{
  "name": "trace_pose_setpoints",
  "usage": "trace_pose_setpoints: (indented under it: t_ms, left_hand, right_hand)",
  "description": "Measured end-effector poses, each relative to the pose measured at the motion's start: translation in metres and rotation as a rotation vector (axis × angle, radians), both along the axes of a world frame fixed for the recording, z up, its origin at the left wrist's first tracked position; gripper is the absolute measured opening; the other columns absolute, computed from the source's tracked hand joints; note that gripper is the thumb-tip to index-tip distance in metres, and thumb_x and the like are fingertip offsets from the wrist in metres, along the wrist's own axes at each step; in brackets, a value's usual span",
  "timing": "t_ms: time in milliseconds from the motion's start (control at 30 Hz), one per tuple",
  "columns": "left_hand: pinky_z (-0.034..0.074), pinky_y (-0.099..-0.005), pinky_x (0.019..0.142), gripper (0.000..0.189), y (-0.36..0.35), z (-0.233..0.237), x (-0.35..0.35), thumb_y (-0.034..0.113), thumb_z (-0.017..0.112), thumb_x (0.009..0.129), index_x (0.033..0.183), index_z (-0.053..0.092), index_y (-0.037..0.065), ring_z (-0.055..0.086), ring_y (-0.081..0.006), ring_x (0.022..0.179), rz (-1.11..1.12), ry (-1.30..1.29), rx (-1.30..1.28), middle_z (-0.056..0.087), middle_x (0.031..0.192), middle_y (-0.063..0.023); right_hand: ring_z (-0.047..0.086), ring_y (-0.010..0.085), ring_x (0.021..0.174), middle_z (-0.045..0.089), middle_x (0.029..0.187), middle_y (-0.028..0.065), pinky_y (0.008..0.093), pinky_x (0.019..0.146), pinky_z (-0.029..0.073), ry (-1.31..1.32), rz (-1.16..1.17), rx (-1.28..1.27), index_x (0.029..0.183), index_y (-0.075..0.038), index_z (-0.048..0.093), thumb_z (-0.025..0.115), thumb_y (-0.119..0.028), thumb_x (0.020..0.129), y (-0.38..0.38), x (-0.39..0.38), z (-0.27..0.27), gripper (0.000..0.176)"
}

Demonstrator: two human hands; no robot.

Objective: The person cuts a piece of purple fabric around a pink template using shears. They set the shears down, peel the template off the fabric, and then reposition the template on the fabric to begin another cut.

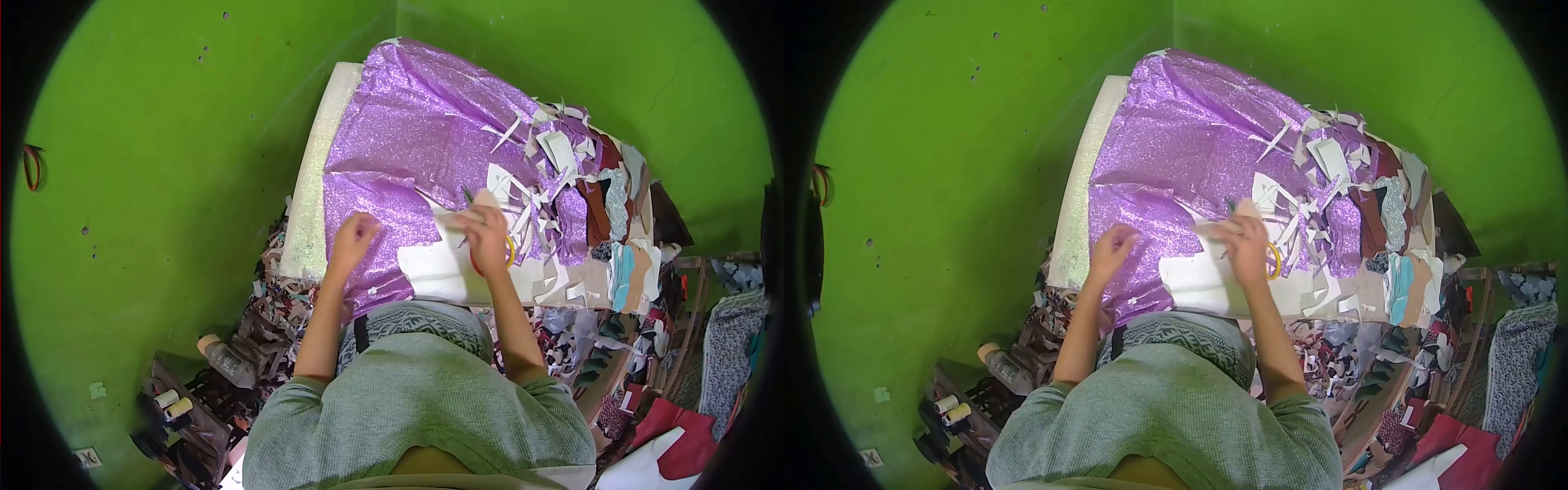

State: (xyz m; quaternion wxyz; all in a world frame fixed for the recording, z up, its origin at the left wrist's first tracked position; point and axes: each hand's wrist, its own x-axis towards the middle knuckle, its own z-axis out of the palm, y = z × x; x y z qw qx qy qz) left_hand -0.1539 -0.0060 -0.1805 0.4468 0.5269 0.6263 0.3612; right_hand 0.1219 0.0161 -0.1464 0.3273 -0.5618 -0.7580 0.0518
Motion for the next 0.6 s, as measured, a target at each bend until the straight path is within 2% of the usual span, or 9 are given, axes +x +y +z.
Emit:
trace_pose_setpoints:
  t_ms: [133,200,267,333,400,433,500,533,600]
  left_hand:
    - [0.043,-0.0262,0.07,0.027,0.004,0.009,0.027,0.026,0.058,0.083,0.099,0.054,0.004,0.053,-0.0144,0.08,-0.094,-0.246,-0.07,0.058,0.087,-0.0081]
    - [0.043,-0.0248,0.07,0.025,0.004,0.019,0.032,0.022,0.058,0.084,0.101,0.053,0.004,0.053,-0.0128,0.081,-0.089,-0.496,-0.211,0.056,0.087,-0.0057]
    - [0.043,-0.0235,0.07,0.027,0.003,0.022,0.03,0.016,0.06,0.082,0.105,0.051,0.004,0.053,-0.0125,0.081,-0.121,-0.478,-0.245,0.056,0.088,-0.0061]
    - [0.043,-0.0232,0.07,0.03,0.001,0.02,0.026,0.009,0.059,0.08,0.108,0.049,0.003,0.053,-0.0127,0.081,-0.059,-0.639,-0.266,0.056,0.087,-0.0067]
    - [0.043,-0.0233,0.069,0.03,0.003,0.011,0.02,0.006,0.058,0.08,0.109,0.049,0.003,0.053,-0.0123,0.08,0.033,-0.564,-0.246,0.056,0.086,-0.0063]
    - [0.043,-0.0234,0.069,0.031,0.003,0.006,0.016,0.003,0.057,0.08,0.109,0.048,0.002,0.053,-0.012,0.079,0.123,-0.486,-0.229,0.056,0.086,-0.0059]
    - [0.044,-0.0237,0.068,0.031,0.002,0.002,0.003,0.001,0.057,0.079,0.109,0.049,0.002,0.053,-0.0118,0.079,0.206,-0.499,-0.185,0.056,0.086,-0.0058]
    - [0.044,-0.024,0.068,0.03,0.001,0.003,-0.002,0.0,0.056,0.079,0.108,0.049,0.001,0.053,-0.0117,0.079,0.283,-0.51,-0.146,0.056,0.086,-0.0057]
    - [0.044,-0.0239,0.067,0.028,-0.002,0.011,-0.006,0.0,0.056,0.079,0.107,0.05,0.0,0.053,-0.0112,0.078,0.337,-0.513,-0.137,0.057,0.088,-0.0064]
  right_hand:
    - [0.048,0.0258,0.099,0.056,0.101,0.0047,0.039,0.088,0.036,0.022,0.316,0.007,0.084,-0.022,0.069,0.066,-0.008,0.059,-0.004,-0.043,-0.002,0.029]
    - [0.047,0.0259,0.1,0.056,0.102,0.004,0.0391,0.087,0.036,0.051,0.418,0.006,0.084,-0.023,0.069,0.067,-0.008,0.058,-0.002,-0.055,-0.006,0.03]
    - [0.047,0.0254,0.101,0.055,0.104,0.0035,0.0388,0.088,0.036,0.058,0.458,-0.025,0.082,-0.025,0.069,0.068,-0.011,0.058,0.0,-0.061,-0.008,0.028]
    - [0.047,0.0259,0.101,0.055,0.104,0.0049,0.039,0.088,0.035,0.075,0.484,-0.053,0.086,-0.022,0.067,0.067,-0.008,0.061,0.002,-0.061,0.004,0.029]
    - [0.047,0.0278,0.1,0.054,0.104,0.008,0.038,0.088,0.036,0.092,0.542,-0.144,0.098,-0.016,0.062,0.063,-0.005,0.064,0.006,-0.062,0.014,0.035]
    - [0.047,0.0278,0.1,0.054,0.104,0.008,0.038,0.088,0.036,0.091,0.547,-0.143,0.098,-0.016,0.062,0.063,-0.005,0.064,0.01,-0.06,0.011,0.035]
    - [0.048,0.0298,0.1,0.053,0.106,0.0118,0.0363,0.088,0.037,0.338,0.49,-0.27,0.107,-0.009,0.054,0.06,-0.004,0.068,0.022,-0.057,0.003,0.039]
    - [0.048,0.0298,0.1,0.053,0.106,0.0118,0.0363,0.088,0.037,0.339,0.494,-0.27,0.107,-0.009,0.054,0.06,-0.004,0.068,0.029,-0.06,0.0,0.039]
    - [0.048,0.0303,0.1,0.052,0.106,0.0132,0.0362,0.088,0.038,0.23,0.308,-0.156,0.108,-0.006,0.052,0.061,-0.008,0.072,0.046,-0.069,-0.004,0.037]
